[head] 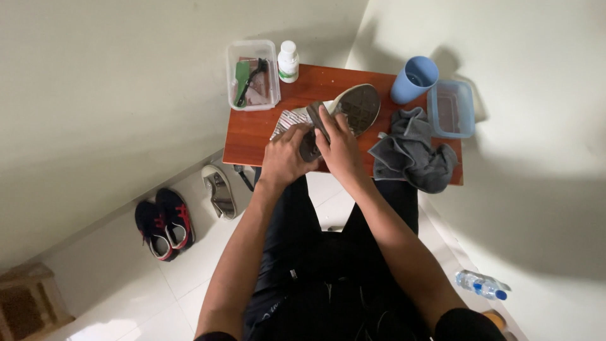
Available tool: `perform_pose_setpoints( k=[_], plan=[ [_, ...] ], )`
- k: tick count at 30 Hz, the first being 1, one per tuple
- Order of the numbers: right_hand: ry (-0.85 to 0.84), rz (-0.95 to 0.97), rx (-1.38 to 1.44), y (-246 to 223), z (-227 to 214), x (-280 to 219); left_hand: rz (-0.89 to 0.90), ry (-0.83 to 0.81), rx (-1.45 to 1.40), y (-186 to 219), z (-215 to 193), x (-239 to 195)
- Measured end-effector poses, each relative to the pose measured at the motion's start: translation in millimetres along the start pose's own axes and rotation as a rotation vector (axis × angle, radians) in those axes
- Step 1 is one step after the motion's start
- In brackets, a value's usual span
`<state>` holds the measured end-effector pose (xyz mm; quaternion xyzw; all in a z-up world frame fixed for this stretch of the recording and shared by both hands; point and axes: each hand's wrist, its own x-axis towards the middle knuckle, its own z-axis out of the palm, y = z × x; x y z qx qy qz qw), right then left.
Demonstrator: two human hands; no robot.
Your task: The person scrubs the sole of a white sneaker with a brush, then wipes the shoe with a gray cloth. They continue to scrub the sole and wipe the shoe repeatedly.
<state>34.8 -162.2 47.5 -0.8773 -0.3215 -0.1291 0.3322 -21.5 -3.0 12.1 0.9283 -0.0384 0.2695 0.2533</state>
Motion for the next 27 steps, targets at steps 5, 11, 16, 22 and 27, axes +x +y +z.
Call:
perform_pose_setpoints(
  k=[5,11,16,22,27],
  plan=[
    [0.017,0.010,-0.019,10.1,-15.5,-52.0,-0.032,-0.034,0.007,-0.2,0.9,-2.3],
    [0.011,0.036,0.004,13.8,-16.8,-62.8,-0.022,0.004,-0.022,-0.7,0.2,-6.3],
    [-0.008,0.037,0.024,-7.6,-10.1,-7.4,-0.015,-0.036,0.033,-1.8,3.1,-5.1],
    [-0.011,0.046,0.025,-12.3,-14.0,-20.6,-0.035,-0.045,0.016,-6.0,5.5,-5.8],
    [-0.090,0.125,0.053,14.6,-20.5,-78.0,-0.019,-0.036,-0.042,-1.4,-4.8,-6.6]
  ],
)
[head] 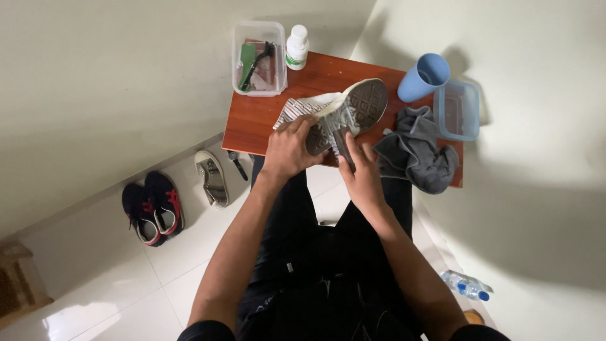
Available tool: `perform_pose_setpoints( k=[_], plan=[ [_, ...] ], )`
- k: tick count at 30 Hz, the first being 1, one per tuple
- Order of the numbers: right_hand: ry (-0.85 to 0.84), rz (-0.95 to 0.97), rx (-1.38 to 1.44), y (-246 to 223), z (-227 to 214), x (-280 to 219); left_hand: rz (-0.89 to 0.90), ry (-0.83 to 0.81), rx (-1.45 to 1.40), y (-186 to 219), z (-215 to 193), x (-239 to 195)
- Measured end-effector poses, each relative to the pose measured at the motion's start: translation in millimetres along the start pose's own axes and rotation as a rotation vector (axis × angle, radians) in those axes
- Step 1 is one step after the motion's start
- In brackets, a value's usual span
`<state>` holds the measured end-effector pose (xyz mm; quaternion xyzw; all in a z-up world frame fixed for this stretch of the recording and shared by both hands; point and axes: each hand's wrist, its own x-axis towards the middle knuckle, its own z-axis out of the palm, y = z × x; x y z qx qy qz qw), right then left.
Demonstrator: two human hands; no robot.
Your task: The person scrubs the sole of a white sneaker with a brush, then wipes the shoe with a gray cloth. They continue to scrub the sole and wipe the shoe repeatedly.
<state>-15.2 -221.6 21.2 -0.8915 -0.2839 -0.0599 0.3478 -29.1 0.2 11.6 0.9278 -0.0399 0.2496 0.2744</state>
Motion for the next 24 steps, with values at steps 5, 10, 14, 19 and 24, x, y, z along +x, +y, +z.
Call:
perform_pose_setpoints(
  k=[5,10,14,19,24],
  plan=[
    [0.028,0.013,0.017,-15.3,-3.3,31.8,0.004,0.003,-0.008,0.7,0.2,-0.4],
    [0.077,-0.035,0.011,-14.0,8.4,75.5,0.004,-0.023,0.005,-0.4,0.6,2.9],
    [0.092,-0.048,-0.024,-11.5,2.7,54.5,-0.026,-0.032,0.000,1.0,2.6,2.6],
    [0.056,-0.002,0.048,2.6,-1.7,10.6,-0.040,-0.009,0.013,1.7,-0.1,1.9],
    [0.129,0.017,-0.007,-8.9,1.4,38.1,0.026,0.020,0.027,3.7,-0.4,2.2]
  ],
)
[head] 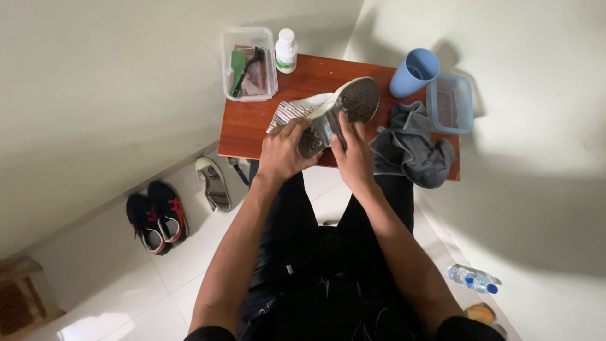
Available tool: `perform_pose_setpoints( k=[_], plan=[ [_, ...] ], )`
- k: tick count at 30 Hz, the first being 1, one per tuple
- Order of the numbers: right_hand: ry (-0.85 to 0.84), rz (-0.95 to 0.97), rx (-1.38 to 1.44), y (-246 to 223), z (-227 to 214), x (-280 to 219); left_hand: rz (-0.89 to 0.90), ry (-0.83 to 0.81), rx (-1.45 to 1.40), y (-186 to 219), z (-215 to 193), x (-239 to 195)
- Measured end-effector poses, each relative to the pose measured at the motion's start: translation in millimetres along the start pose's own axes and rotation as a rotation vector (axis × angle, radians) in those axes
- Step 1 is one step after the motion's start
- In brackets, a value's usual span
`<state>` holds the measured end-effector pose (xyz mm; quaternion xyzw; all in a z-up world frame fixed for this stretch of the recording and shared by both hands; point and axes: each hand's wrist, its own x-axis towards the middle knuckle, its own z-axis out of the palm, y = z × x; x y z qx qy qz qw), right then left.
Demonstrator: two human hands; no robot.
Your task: The person scrubs the sole of a white sneaker with a brush, then wipes the shoe with a gray cloth. They continue to scrub the sole and wipe the shoe repeatedly.
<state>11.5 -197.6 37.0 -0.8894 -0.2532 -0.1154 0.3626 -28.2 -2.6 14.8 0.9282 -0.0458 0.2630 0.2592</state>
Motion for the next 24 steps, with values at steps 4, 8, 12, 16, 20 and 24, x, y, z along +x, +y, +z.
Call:
perform_pose_setpoints(
  k=[4,8,12,16,20,24],
  plan=[
    [0.044,-0.092,-0.083,-3.2,6.8,36.3,0.004,0.000,0.013,-1.0,-0.7,1.0],
    [0.031,-0.079,-0.051,7.2,2.4,19.7,-0.041,-0.037,0.016,-2.8,1.8,1.9],
    [-0.052,-0.003,0.045,18.1,-9.9,-18.4,-0.017,-0.005,0.018,-4.4,-0.4,0.4],
    [-0.057,0.016,0.061,23.1,-7.8,-14.6,-0.015,0.016,0.025,-3.4,-3.8,1.3],
    [-0.002,-0.048,-0.013,13.9,-2.6,29.3,-0.013,-0.001,0.015,-2.3,-4.7,1.9],
    [0.046,-0.117,-0.088,30.5,13.3,52.9,-0.044,-0.049,0.003,-1.8,-7.7,4.7]
  ],
)
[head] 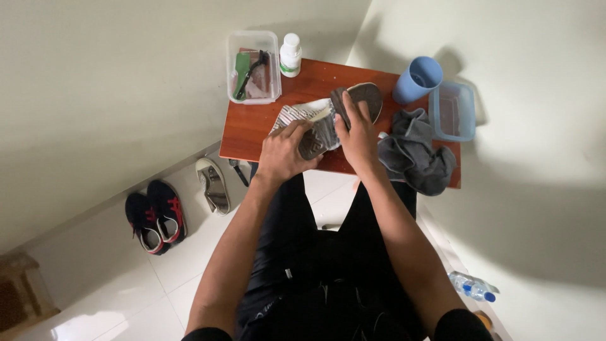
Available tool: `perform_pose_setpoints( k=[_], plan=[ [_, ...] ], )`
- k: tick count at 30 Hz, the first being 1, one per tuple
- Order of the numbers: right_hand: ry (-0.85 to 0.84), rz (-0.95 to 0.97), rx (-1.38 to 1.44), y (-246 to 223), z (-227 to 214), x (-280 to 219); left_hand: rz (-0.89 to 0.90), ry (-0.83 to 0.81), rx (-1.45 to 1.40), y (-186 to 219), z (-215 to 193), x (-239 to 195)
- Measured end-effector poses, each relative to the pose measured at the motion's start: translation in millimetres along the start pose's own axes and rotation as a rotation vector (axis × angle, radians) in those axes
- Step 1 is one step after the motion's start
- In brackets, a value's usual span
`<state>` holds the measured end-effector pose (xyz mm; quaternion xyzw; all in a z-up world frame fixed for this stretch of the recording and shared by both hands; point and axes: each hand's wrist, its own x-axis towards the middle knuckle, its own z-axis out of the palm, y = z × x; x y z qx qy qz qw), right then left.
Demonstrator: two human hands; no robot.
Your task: The person scrubs the sole of a white sneaker with a brush, then wipes the shoe with a gray cloth. They continue to scrub the sole and wipe the shoe repeatedly.
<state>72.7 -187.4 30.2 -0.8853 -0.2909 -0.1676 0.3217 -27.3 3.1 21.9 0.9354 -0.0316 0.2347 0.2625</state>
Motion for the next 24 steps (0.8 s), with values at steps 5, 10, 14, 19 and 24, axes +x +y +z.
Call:
perform_pose_setpoints(
  k=[5,10,14,19,24],
  plan=[
    [-0.009,0.027,0.011,-1.4,-17.0,-35.2,0.013,-0.009,0.024,-0.2,-0.2,-1.2],
    [-0.050,0.141,0.075,-0.2,-25.5,-71.5,0.034,0.033,0.079,3.4,4.7,-10.0],
    [-0.059,0.154,0.083,-5.5,-33.1,-49.8,0.047,0.045,0.051,3.0,1.0,-1.3],
    [-0.019,0.119,0.041,-9.6,-16.6,-18.6,0.065,0.056,0.040,0.0,4.2,-2.1],
    [-0.046,0.156,0.113,-6.0,-19.0,-28.1,0.081,0.064,0.027,-1.0,3.0,-4.6]
  ],
)
